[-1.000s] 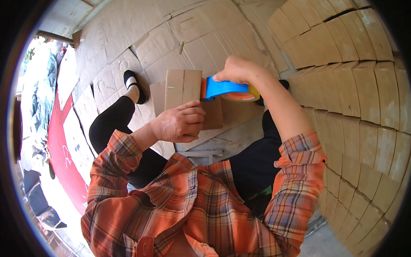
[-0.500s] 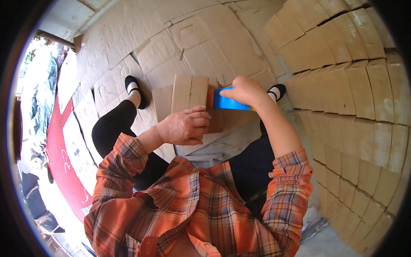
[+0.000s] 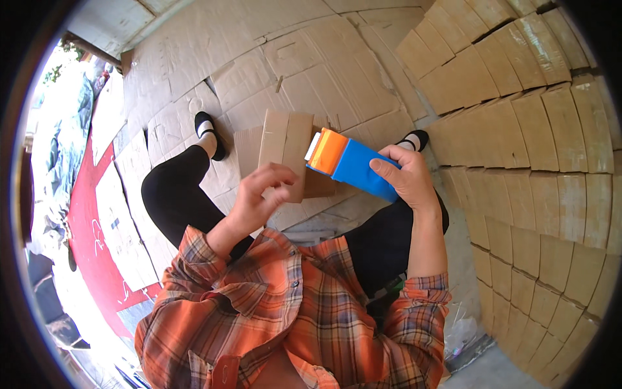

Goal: The recorder is assembling and taping cardboard boxes in a warehouse setting.

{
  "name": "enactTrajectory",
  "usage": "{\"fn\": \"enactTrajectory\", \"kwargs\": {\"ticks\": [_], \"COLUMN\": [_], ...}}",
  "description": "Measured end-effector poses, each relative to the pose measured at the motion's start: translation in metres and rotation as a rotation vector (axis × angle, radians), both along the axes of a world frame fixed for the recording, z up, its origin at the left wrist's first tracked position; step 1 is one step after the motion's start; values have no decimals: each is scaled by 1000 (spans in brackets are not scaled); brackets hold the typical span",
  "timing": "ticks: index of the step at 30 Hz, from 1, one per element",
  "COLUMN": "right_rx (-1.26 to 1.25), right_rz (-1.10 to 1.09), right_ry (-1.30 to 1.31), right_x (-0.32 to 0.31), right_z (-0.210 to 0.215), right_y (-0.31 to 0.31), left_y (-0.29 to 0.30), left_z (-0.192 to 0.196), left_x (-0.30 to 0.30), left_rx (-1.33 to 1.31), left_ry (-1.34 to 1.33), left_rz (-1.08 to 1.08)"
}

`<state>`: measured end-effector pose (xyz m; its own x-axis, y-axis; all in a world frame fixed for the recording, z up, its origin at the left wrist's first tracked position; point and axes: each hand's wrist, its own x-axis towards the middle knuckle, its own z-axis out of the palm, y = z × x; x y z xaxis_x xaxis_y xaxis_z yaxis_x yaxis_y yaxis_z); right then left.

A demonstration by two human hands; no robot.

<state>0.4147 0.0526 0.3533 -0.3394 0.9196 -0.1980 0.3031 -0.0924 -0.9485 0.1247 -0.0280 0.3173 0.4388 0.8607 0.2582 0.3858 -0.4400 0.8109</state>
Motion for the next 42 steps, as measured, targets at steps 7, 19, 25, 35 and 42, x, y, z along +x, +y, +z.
{"fn": "enactTrajectory", "kwargs": {"ticks": [7, 19, 25, 35, 42], "right_rx": [-68, -88, -60, -26, -36], "right_rz": [113, 255, 268, 277, 294], "right_ry": [74, -53, -152, -356, -445], "right_x": [-13, -45, -54, -61, -75], "right_z": [15, 25, 34, 30, 29], "right_y": [-17, -30, -29, -18, -13], "left_y": [-7, -13, -15, -7, -4], "left_z": [3, -10, -20, -61, -70], "left_x": [27, 15, -11, -51, -58], "left_rx": [-1031, -754, -620, -557, -482], "left_ry": [-1111, -850, -790, -637, -534], "left_rz": [369, 618, 740, 860, 904]}}
